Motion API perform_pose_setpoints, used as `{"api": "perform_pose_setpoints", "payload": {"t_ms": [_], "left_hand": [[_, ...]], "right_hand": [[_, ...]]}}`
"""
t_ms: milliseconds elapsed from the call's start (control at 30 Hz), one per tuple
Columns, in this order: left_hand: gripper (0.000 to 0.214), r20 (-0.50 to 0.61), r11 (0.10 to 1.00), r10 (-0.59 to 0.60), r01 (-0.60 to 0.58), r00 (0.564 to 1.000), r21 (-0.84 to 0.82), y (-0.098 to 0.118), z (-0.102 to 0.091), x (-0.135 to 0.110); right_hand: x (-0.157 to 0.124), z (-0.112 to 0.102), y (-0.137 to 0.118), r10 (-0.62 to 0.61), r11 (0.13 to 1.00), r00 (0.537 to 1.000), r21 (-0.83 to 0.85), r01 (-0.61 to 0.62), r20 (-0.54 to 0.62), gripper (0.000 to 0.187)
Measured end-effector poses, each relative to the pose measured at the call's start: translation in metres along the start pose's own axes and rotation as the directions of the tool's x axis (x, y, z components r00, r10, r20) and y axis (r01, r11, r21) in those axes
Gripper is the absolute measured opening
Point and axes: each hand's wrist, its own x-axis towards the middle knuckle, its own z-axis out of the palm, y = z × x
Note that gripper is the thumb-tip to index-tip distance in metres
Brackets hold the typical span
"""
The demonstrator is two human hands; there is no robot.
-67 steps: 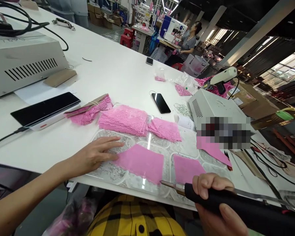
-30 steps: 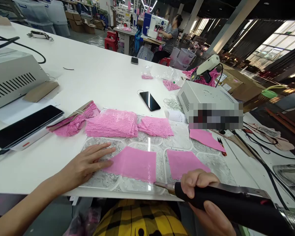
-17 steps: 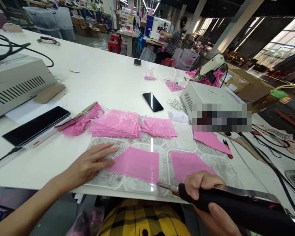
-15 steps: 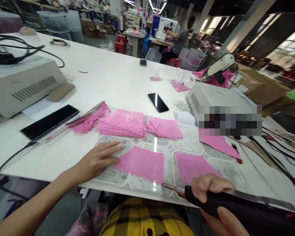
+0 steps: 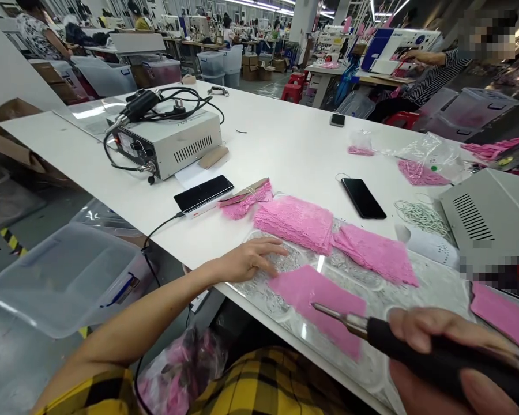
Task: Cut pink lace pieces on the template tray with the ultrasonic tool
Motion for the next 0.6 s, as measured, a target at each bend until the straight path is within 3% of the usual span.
{"api": "perform_pose_setpoints", "payload": {"t_ms": [67,167,300,600], "left_hand": [[0.057,0.021,0.999,-0.031,0.031,0.999,-0.013,-0.001,0.000,0.000],[0.056,0.023,0.998,-0.052,0.052,0.998,-0.024,-0.002,0.001,-0.001],[0.058,0.001,0.999,-0.024,0.024,1.000,-0.024,-0.005,0.003,-0.003],[0.052,0.001,1.000,0.006,-0.006,1.000,0.004,-0.008,0.006,-0.005]], "right_hand": [[0.006,0.032,0.008,-0.011,0.999,0.996,0.039,0.008,0.084,0.018],[0.010,0.057,0.025,-0.016,0.995,0.986,0.100,-0.001,0.168,0.013],[0.010,0.069,0.037,-0.027,0.991,0.975,0.134,-0.003,0.221,0.010],[0.010,0.078,0.039,-0.042,0.990,0.954,0.140,0.000,0.296,0.010]]}}
